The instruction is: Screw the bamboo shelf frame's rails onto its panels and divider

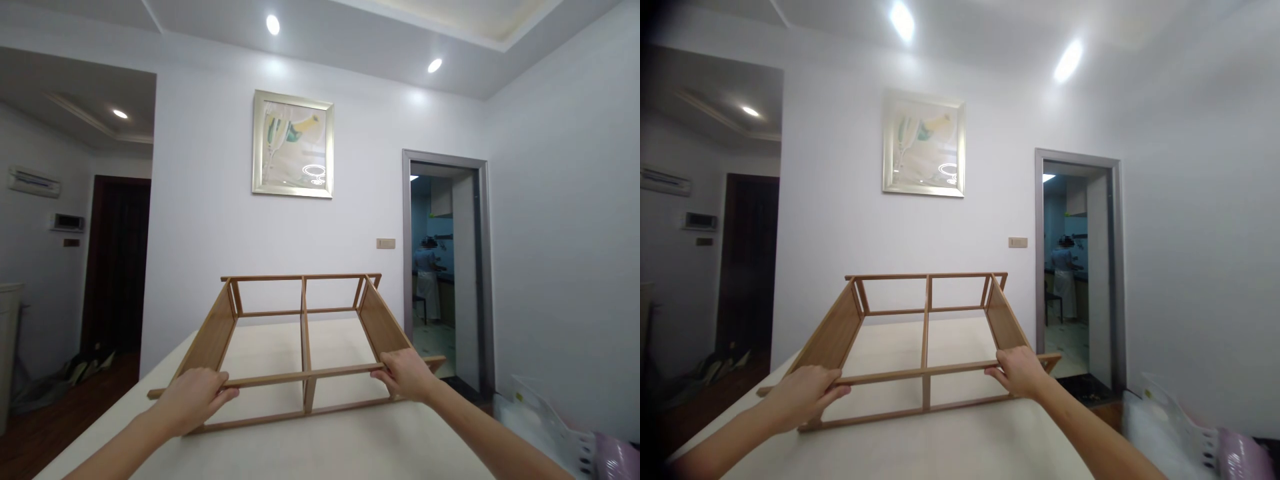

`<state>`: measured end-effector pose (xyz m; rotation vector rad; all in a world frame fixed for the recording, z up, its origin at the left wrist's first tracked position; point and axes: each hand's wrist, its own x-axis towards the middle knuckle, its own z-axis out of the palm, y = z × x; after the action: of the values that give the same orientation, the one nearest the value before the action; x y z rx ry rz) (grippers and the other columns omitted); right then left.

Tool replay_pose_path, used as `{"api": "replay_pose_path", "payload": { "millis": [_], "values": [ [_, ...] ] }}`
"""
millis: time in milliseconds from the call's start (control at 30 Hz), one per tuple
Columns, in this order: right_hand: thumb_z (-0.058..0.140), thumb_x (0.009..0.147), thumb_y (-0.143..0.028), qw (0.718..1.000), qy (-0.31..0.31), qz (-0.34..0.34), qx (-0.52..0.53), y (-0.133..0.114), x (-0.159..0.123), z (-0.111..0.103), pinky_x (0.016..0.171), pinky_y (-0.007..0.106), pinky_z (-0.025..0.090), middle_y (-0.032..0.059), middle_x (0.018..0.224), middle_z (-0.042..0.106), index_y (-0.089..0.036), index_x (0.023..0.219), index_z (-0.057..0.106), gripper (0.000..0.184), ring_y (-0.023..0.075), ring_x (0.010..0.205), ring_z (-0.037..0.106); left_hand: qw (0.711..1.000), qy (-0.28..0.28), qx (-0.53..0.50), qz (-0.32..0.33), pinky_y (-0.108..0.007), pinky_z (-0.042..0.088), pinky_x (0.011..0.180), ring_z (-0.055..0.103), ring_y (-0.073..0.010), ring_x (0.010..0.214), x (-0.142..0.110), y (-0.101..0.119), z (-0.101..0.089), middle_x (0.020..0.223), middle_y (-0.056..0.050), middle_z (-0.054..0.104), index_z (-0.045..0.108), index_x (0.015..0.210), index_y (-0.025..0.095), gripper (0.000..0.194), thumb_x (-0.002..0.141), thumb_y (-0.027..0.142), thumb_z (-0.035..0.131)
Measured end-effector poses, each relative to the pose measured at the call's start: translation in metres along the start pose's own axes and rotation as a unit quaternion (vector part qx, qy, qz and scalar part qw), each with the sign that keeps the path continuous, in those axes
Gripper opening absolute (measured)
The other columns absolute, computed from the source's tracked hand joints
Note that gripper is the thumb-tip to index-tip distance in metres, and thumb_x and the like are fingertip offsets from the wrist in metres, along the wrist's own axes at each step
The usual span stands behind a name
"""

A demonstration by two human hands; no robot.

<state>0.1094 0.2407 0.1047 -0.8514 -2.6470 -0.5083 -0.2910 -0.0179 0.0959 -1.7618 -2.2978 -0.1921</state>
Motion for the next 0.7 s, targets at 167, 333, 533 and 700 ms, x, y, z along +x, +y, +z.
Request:
{"api": "replay_pose_path", "payload": {
  "millis": [167, 333, 533, 700],
  "values": [
    [0.042, 0.094, -0.06, 1.0, -0.013, 0.006, -0.002, 0.007, 0.018, -0.002, 0.063, 0.029, 0.033, 0.009, 0.078, 0.072, -0.019, 0.076, 0.064, 0.051, 0.0232, 0.072, 0.066, 1.0, -0.015, -0.01, 0.002, -0.035, 0.041, 0.068, 0.068, -0.0297, 0.08, 0.017, -0.002, -0.011, 0.081, -0.011, 0.073, 0.068, 0.078, 0.022, 0.053, 0.09, 0.061, 0.035],
    [0.041, 0.094, -0.061, 1.0, -0.021, 0.006, -0.009, 0.013, 0.035, -0.005, 0.064, 0.029, 0.035, 0.01, 0.079, 0.072, -0.018, 0.078, 0.066, 0.052, 0.0235, 0.074, 0.066, 0.999, -0.02, -0.025, 0.003, -0.034, 0.041, 0.069, 0.068, -0.0277, 0.08, 0.036, -0.008, -0.016, 0.083, -0.011, 0.073, 0.069, 0.079, 0.021, 0.054, 0.088, 0.062, 0.036],
    [0.041, 0.094, -0.06, 1.0, -0.028, -0.003, -0.014, 0.017, 0.049, -0.006, 0.065, 0.03, 0.036, 0.0108, 0.08, 0.072, -0.018, 0.08, 0.066, 0.051, 0.0256, 0.076, 0.067, 0.999, -0.014, -0.029, 0.004, -0.035, 0.041, 0.069, 0.068, -0.0285, 0.082, 0.048, -0.015, -0.017, 0.085, -0.011, 0.073, 0.069, 0.079, 0.021, 0.054, 0.088, 0.064, 0.037],
    [0.04, 0.094, -0.061, 0.999, -0.04, -0.004, -0.013, 0.018, 0.054, -0.004, 0.066, 0.031, 0.037, 0.0116, 0.081, 0.073, -0.018, 0.081, 0.067, 0.053, 0.0264, 0.077, 0.067, 0.999, -0.015, -0.033, 0.005, -0.035, 0.04, 0.069, 0.068, -0.0283, 0.081, 0.05, -0.015, -0.019, 0.083, -0.011, 0.073, 0.067, 0.077, 0.02, 0.054, 0.087, 0.064, 0.038]
  ]
}}
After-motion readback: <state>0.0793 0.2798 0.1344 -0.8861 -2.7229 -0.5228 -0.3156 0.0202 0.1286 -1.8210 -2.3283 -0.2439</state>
